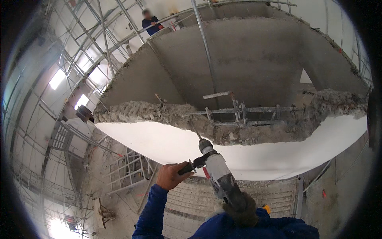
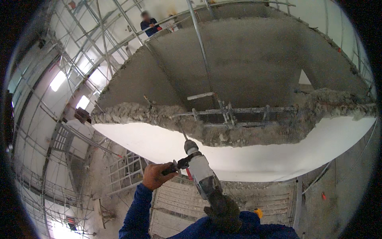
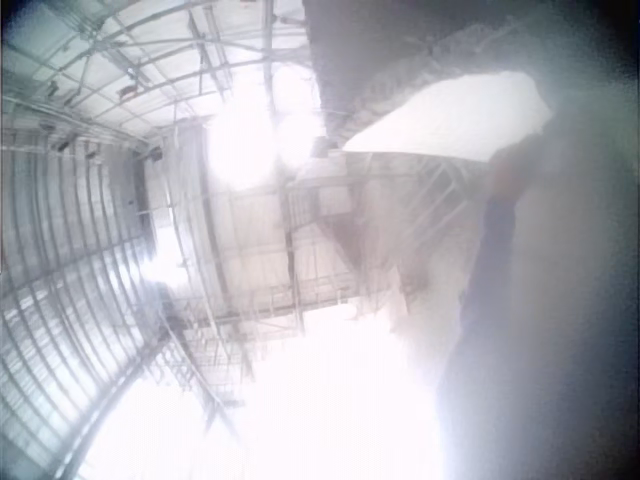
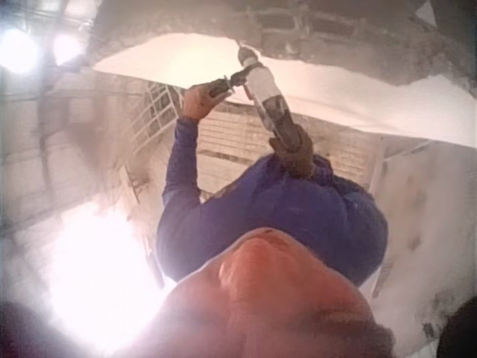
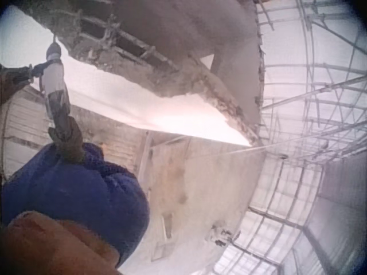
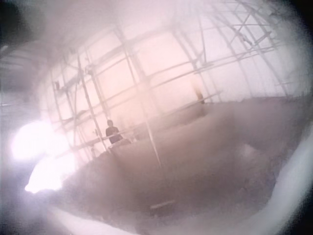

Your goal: The person uses a jackhammer to break apart a section of a concrete ceiling. They repeatedly position the tool against the concrete and operate it to chip away material, creating a large opening.

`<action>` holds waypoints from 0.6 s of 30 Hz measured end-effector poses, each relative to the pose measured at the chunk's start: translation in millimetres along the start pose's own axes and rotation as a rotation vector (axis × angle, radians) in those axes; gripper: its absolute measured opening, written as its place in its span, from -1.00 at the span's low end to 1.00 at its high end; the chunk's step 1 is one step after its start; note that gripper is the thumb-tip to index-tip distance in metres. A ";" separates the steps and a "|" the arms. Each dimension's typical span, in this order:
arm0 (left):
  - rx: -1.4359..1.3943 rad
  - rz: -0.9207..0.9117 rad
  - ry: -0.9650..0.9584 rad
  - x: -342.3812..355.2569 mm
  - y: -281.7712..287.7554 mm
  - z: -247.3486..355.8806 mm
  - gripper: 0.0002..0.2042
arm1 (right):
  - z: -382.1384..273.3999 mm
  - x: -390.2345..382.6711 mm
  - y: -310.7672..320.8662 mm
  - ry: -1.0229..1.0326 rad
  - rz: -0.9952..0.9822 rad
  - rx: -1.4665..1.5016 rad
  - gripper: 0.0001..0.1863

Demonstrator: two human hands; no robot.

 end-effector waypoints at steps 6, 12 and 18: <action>-0.021 -0.018 -0.057 3.6 11.8 -18.1 -0.60 | -14.9 -13.5 -23.9 -0.214 -0.014 0.324 -0.45; 0.052 -0.055 -0.047 -7.6 18.8 -22.3 -0.56 | -19.8 -28.2 -47.3 -0.089 0.115 0.082 -0.53; 0.116 -0.033 -0.113 15.2 26.1 -26.6 -0.60 | -25.6 -3.2 -55.5 -0.124 0.124 0.159 -0.53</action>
Point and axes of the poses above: each hand's wrist, its own x-axis towards the middle knuckle, its own y-axis out of the back of the hand, z = x × y, the point moved 4 cm from there along x, towards the middle knuckle, and after that the axes turned 1 degree about -y, right-handed, at the moved point
